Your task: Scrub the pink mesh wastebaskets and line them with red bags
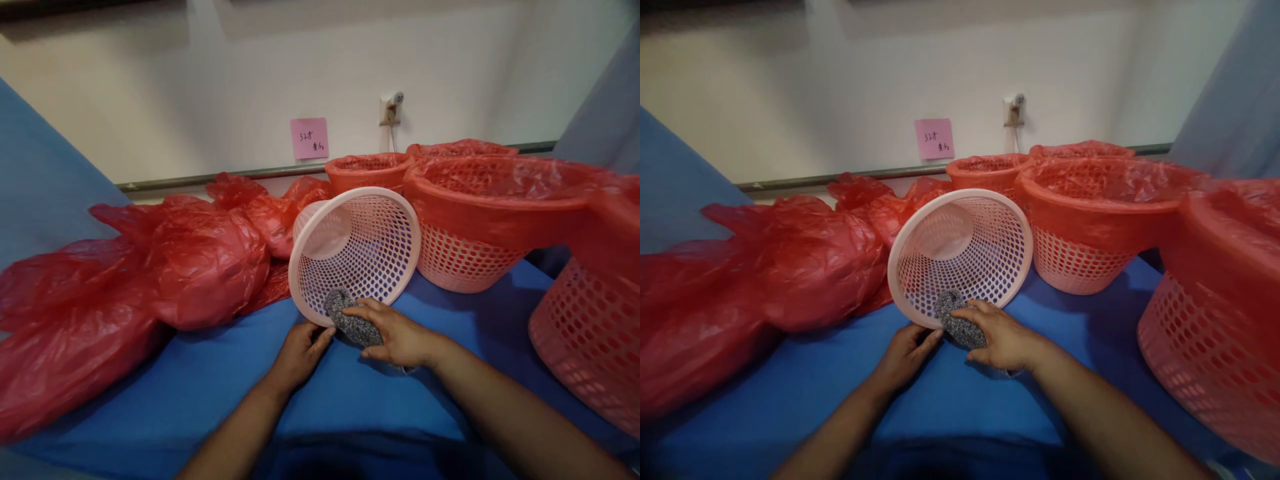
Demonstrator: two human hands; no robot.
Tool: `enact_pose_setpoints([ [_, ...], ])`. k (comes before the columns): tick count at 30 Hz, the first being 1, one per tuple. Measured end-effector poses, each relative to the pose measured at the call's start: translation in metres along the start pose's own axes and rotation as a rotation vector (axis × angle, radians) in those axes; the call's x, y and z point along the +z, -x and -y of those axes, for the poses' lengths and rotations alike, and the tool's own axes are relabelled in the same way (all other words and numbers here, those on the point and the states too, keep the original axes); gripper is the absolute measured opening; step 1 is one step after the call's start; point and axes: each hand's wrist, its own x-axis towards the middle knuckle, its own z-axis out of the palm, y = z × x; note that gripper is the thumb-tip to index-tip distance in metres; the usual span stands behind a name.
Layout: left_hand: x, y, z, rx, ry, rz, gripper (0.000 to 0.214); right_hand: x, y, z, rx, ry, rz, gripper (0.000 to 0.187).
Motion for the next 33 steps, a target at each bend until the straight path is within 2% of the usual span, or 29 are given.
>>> enact_pose_setpoints([
  [3, -0.002, 0.002, 0.000, -0.011, 0.060, -0.042, 0.029, 0.001, 0.003, 0.003, -0.028, 0.121, -0.004, 0.080],
  [6, -0.008, 0.009, -0.004, 0.052, -0.003, -0.219, 0.026, 0.000, 0.000, 0.000, -0.007, 0.284, -0.076, 0.069],
  [9, -0.014, 0.015, -0.008, 0.156, -0.117, -0.468, 0.023, -0.009, -0.004, -0.010, 0.245, 0.510, -0.223, 0.062],
  [11, -0.016, 0.018, -0.010, 0.213, -0.160, -0.531, 0.022, -0.014, -0.005, -0.015, 0.381, 0.587, -0.318, 0.061],
  [13, -0.016, 0.018, -0.009, 0.235, -0.181, -0.532, 0.021, -0.014, -0.004, -0.013, 0.352, 0.550, -0.319, 0.060],
  [16, -0.014, 0.016, -0.006, 0.212, -0.183, -0.479, 0.020, -0.003, -0.001, 0.000, 0.080, 0.333, -0.174, 0.064],
  [19, -0.011, 0.010, -0.005, 0.144, -0.158, -0.231, 0.021, 0.009, 0.000, 0.016, -0.120, 0.108, -0.063, 0.069],
  [21, -0.009, 0.008, -0.007, 0.107, -0.142, -0.055, 0.025, 0.012, 0.000, 0.019, -0.143, 0.030, -0.035, 0.064],
  [23, -0.009, 0.008, -0.008, 0.103, -0.147, 0.019, 0.027, 0.007, -0.001, 0.015, -0.105, 0.046, -0.043, 0.057],
  [25, -0.010, 0.010, -0.009, 0.128, -0.171, -0.057, 0.026, -0.003, -0.001, 0.005, 0.020, 0.176, -0.108, 0.049],
  [29, -0.015, 0.017, -0.009, 0.195, -0.202, -0.388, 0.026, -0.024, -0.001, -0.013, 0.366, 0.520, -0.313, 0.048],
  [31, -0.016, 0.017, -0.008, 0.203, -0.188, -0.468, 0.028, -0.025, -0.001, -0.016, 0.395, 0.554, -0.346, 0.050],
  [33, -0.015, 0.016, -0.007, 0.178, -0.154, -0.431, 0.028, -0.019, -0.002, -0.014, 0.298, 0.485, -0.294, 0.050],
])
